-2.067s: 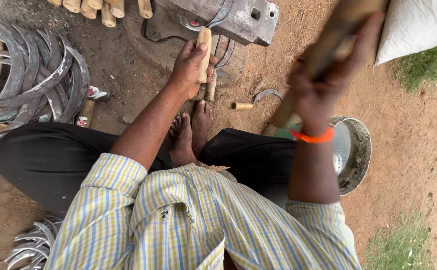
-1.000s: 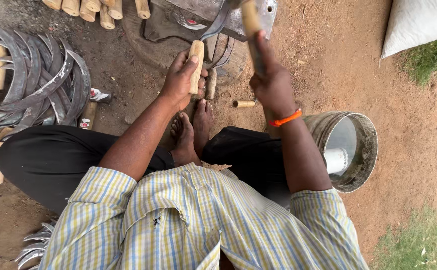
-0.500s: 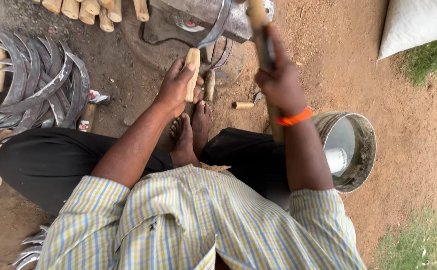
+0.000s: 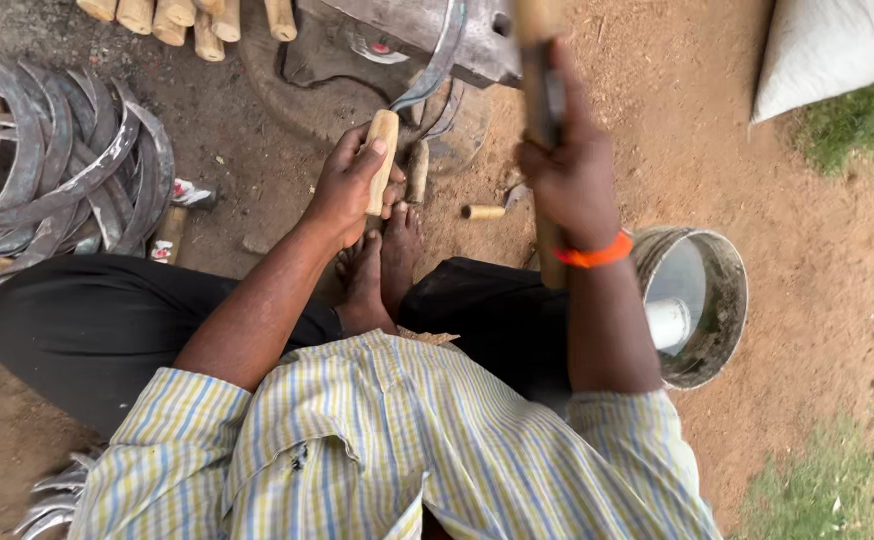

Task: The person sits on the ground and repeatedly hammers a wooden handle into a curved metal blade using a wooden mallet. They pick up a handle, place it on the blade, and strike it firmly to secure it.

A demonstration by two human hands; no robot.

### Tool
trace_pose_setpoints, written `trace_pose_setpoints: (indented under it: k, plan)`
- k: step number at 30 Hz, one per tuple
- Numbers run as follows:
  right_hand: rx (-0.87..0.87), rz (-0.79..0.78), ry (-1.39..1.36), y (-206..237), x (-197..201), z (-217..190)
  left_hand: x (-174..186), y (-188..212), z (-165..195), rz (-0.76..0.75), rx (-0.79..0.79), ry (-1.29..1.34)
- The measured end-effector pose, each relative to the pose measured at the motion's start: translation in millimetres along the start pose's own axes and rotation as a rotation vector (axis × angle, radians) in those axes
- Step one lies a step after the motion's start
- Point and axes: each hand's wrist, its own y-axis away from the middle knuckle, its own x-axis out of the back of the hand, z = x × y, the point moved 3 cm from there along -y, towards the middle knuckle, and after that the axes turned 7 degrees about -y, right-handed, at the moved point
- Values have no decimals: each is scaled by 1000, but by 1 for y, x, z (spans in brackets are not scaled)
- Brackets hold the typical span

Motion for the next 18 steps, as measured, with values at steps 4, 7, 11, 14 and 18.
trace_pose_setpoints:
  k: [4,7,11,14,18]
  plan:
    - [382,106,-128,21,29,-2,-3,-13,0,9,-34,56]
    - [378,181,-48,16,19,14,-8,-26,4,18,-70,28]
    - [-28,13,99,8,-4,38,-8,-34,9,43,-47,2]
    - [50,66,-170,18,21,32,-5,-32,11,47,-38,25]
    - [357,172,-244,31,53,16,-5,-22,9,-4,-50,-67]
